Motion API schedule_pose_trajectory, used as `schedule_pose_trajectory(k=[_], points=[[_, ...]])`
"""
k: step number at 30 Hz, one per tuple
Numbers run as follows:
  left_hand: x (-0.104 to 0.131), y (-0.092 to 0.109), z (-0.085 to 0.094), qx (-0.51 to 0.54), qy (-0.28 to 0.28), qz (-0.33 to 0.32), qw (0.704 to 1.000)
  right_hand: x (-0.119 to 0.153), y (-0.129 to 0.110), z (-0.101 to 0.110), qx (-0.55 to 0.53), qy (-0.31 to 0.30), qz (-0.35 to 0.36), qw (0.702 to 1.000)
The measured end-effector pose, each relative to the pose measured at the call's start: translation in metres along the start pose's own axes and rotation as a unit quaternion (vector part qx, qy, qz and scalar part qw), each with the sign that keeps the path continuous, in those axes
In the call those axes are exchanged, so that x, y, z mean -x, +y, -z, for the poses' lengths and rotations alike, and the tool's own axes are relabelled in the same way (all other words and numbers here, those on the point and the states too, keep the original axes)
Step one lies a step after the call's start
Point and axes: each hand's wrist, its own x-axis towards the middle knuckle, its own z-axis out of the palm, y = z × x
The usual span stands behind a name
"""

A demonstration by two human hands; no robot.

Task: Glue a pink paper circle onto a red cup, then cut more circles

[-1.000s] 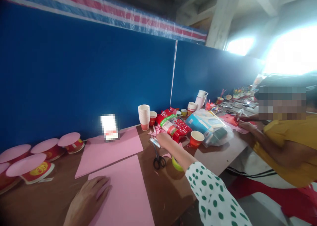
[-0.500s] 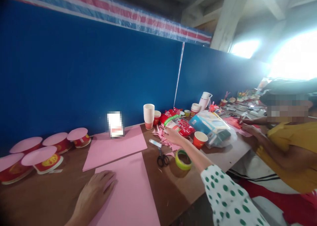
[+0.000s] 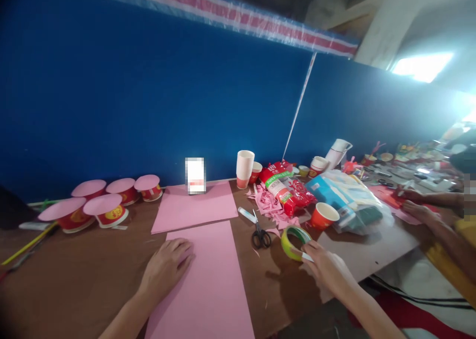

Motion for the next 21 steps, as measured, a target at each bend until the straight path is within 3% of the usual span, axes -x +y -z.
schedule_pose_trajectory(k=[3, 6, 10, 13, 17, 19, 21], points=[[0.001, 0.002, 0.002, 0.007, -0.007, 0.009, 1.0, -0.016, -0.026, 0.016, -0.013, 0.023, -0.003, 1.0], [0.001, 0.001, 0.001, 0.04, 0.023, 0.024, 0.999, -0.037, -0.083, 0.032, -0.052, 0.062, 0.041, 0.996], [0.0, -0.013, 0.0, 0.146, 0.136, 0.124, 0.972, -0.067, -0.18, 0.025, -0.034, -0.027, 0.161, 0.986], [-0.001, -0.034, 0.002, 0.254, 0.238, 0.248, 0.904, -0.086, -0.236, -0.002, 0.029, -0.071, 0.263, 0.962], [-0.001, -0.063, 0.004, 0.372, 0.327, 0.374, 0.784, -0.105, -0.274, -0.044, 0.044, -0.086, 0.326, 0.941], [-0.002, -0.07, 0.005, 0.397, 0.337, 0.398, 0.755, -0.11, -0.281, -0.057, 0.049, -0.091, 0.33, 0.938], [-0.003, -0.07, 0.007, 0.409, 0.328, 0.404, 0.75, -0.113, -0.285, -0.064, 0.046, -0.096, 0.324, 0.94]])
